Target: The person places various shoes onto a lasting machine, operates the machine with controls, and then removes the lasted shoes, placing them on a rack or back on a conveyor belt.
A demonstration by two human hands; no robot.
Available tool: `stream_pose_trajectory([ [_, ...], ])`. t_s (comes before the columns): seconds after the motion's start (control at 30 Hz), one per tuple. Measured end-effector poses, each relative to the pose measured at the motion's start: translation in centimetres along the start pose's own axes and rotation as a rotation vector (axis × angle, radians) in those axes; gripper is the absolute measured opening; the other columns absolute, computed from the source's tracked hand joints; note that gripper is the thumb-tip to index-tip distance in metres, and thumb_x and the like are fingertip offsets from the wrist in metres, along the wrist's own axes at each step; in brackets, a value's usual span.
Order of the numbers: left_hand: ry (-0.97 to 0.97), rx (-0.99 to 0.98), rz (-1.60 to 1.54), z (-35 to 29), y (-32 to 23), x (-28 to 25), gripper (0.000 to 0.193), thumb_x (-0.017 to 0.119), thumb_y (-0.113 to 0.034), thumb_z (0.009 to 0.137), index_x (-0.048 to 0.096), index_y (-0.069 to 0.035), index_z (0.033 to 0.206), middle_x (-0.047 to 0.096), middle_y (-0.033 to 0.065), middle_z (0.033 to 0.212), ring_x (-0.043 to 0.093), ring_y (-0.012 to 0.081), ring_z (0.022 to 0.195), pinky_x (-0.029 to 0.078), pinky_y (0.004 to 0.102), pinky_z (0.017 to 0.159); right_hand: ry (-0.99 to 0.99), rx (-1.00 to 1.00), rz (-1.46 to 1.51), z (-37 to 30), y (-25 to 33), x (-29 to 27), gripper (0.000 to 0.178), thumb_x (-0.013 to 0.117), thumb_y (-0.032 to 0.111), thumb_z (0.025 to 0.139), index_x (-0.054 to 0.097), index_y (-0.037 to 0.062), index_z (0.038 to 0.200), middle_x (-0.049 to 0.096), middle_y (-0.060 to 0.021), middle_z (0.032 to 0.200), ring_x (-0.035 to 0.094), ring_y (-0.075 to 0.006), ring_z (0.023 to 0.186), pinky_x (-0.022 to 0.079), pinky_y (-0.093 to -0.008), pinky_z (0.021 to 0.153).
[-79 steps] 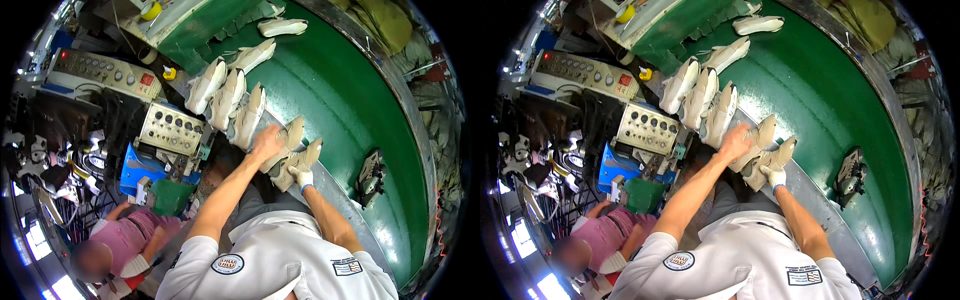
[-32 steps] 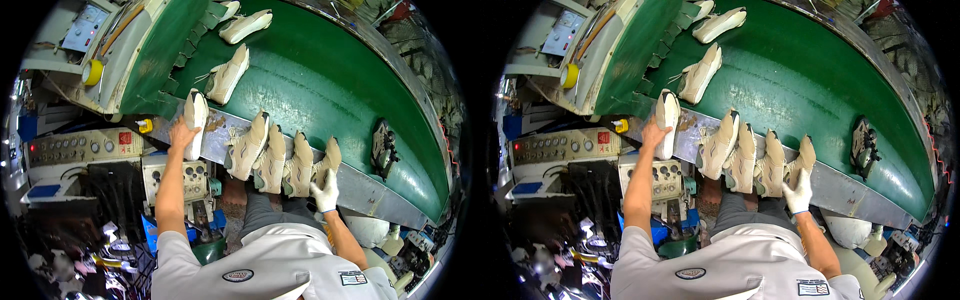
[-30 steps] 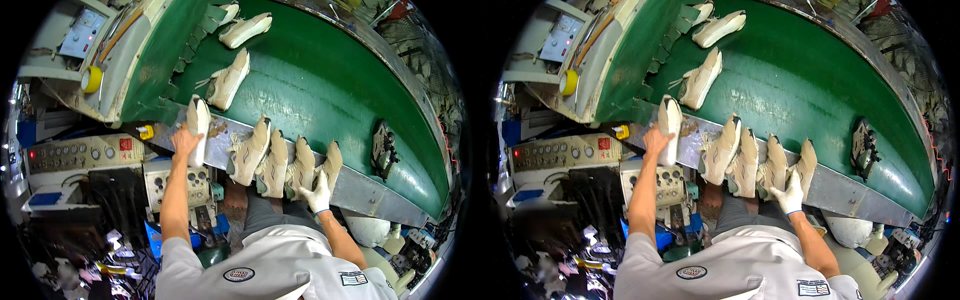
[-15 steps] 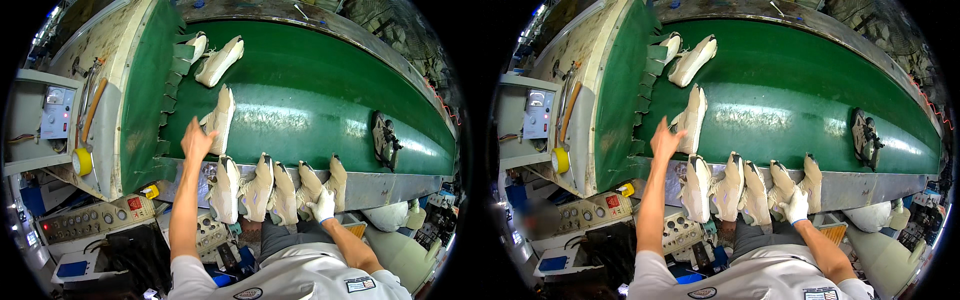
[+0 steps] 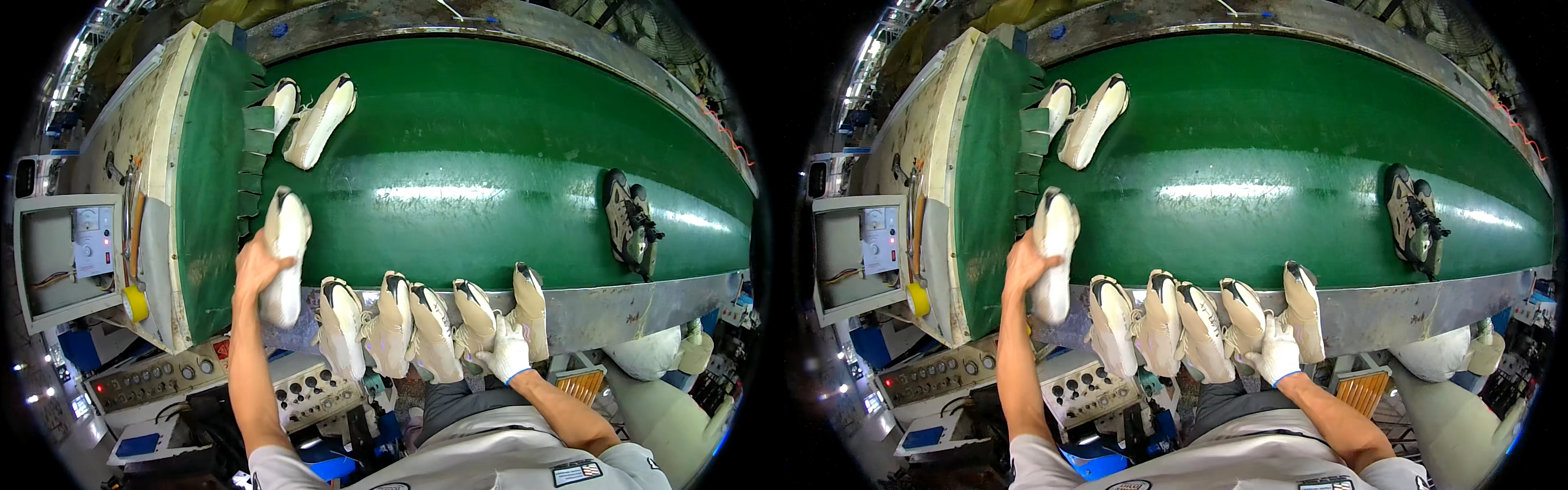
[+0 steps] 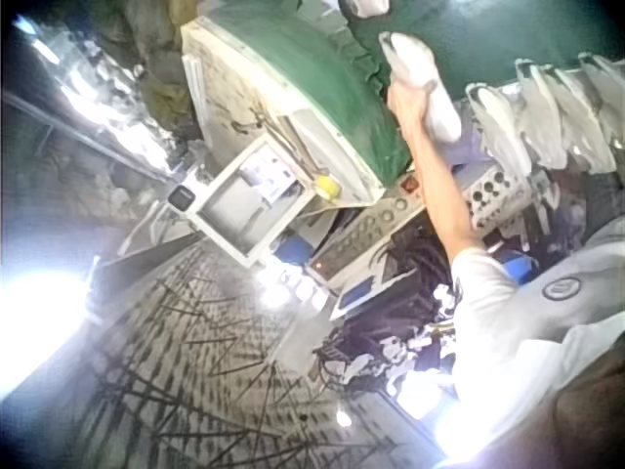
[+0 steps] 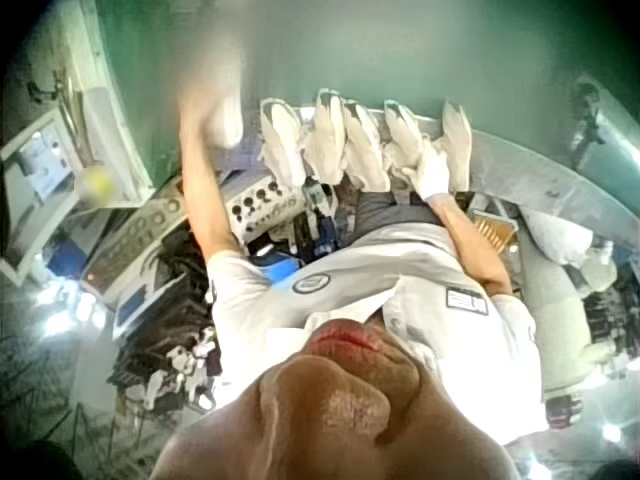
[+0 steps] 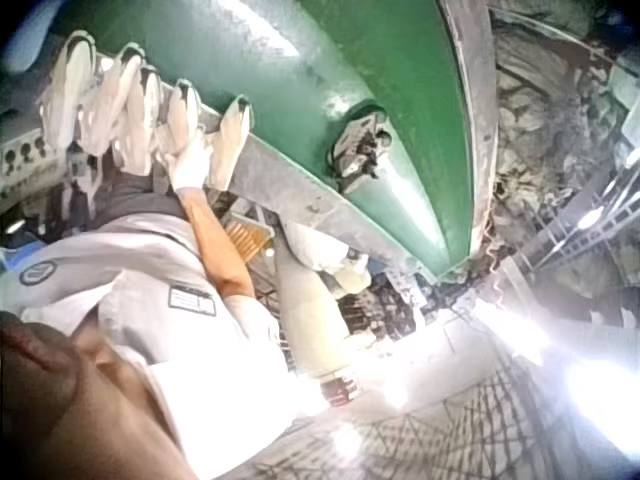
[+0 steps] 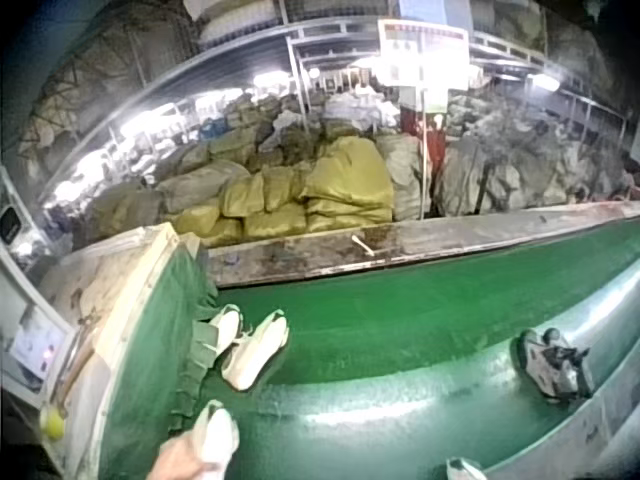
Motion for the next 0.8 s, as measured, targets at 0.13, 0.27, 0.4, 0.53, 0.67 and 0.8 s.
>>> stream_pose_trajectory([
  [0.13,-0.089,-0.087,0.051,-7.3,7.3,1.2,0.086,0.093,-0.028,0.061,0.057,0.000,0.135,0.073,0.0281,0.111,0.070,0.0458,0.103,0.055,0.0504,0.092,0.003,0.015,0.227,2.4,1.6,-7.1,0.090,0.085,0.041,0.078,0.048,-0.0057,0.145,0.064,-0.0270,0.130,0.063,-0.0411,0.120,0.051,-0.0465,0.104],
  [0.27,-0.037,-0.348,-0.061,-13.6,14.0,11.6,0.091,0.093,-0.028,0.063,0.053,-0.002,0.140,0.071,0.0275,0.116,0.068,0.0453,0.108,0.053,0.0515,0.095,-0.139,-0.083,0.756,13.5,7.8,-12.9,0.076,0.082,0.043,0.085,0.057,-0.0046,0.139,0.069,-0.0259,0.129,0.071,-0.0309,0.116,0.055,-0.0369,0.099],
  [0.4,-0.204,-0.204,-0.345,-12.6,13.5,16.0,0.091,0.091,-0.019,0.066,0.048,-0.001,0.145,0.062,0.0285,0.133,0.059,0.0453,0.124,0.048,0.0491,0.106,0.018,-0.219,0.750,30.8,19.4,-11.3,0.093,0.080,0.056,0.081,0.056,-0.0141,0.136,0.070,-0.0291,0.124,0.069,-0.0330,0.118,0.052,-0.0375,0.102],
  [0.53,-0.195,-0.214,-0.408,-13.2,14.0,16.5,0.090,0.090,-0.015,0.066,0.048,-0.001,0.145,0.061,0.0279,0.135,0.059,0.0454,0.124,0.047,0.0481,0.106,0.170,-0.026,0.878,44.1,32.7,-7.4,0.086,0.086,0.055,0.076,0.067,-0.0175,0.117,0.071,-0.0303,0.117,0.068,-0.0310,0.119,0.053,-0.0371,0.098],
  [0.67,-0.239,-0.134,-0.345,-13.7,14.9,16.8,0.093,0.091,-0.019,0.066,0.046,-0.002,0.146,0.061,0.0273,0.132,0.059,0.0462,0.122,0.047,0.0518,0.104,-0.183,0.154,0.933,52.6,40.0,-5.8,0.108,0.091,0.049,0.071,0.043,-0.0182,0.141,0.057,-0.0302,0.141,0.066,-0.0372,0.120,0.056,-0.0414,0.099],
  [0.8,-0.241,-0.100,-0.272,-12.7,15.0,17.1,0.095,0.090,-0.020,0.066,0.044,0.000,0.147,0.059,0.0286,0.135,0.056,0.0473,0.124,0.045,0.0527,0.106,-0.305,0.130,1.113,56.0,38.6,-5.0,0.094,0.093,0.033,0.071,0.047,-0.0160,0.137,0.065,-0.0249,0.133,0.068,-0.0354,0.115,0.057,-0.0415,0.098],
])
Point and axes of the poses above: each hand's wrist, its own z-axis towards the middle knuckle, its own x-axis out of the palm, y = z × x, the point moved 9 cm from there along z, towards the middle knuckle
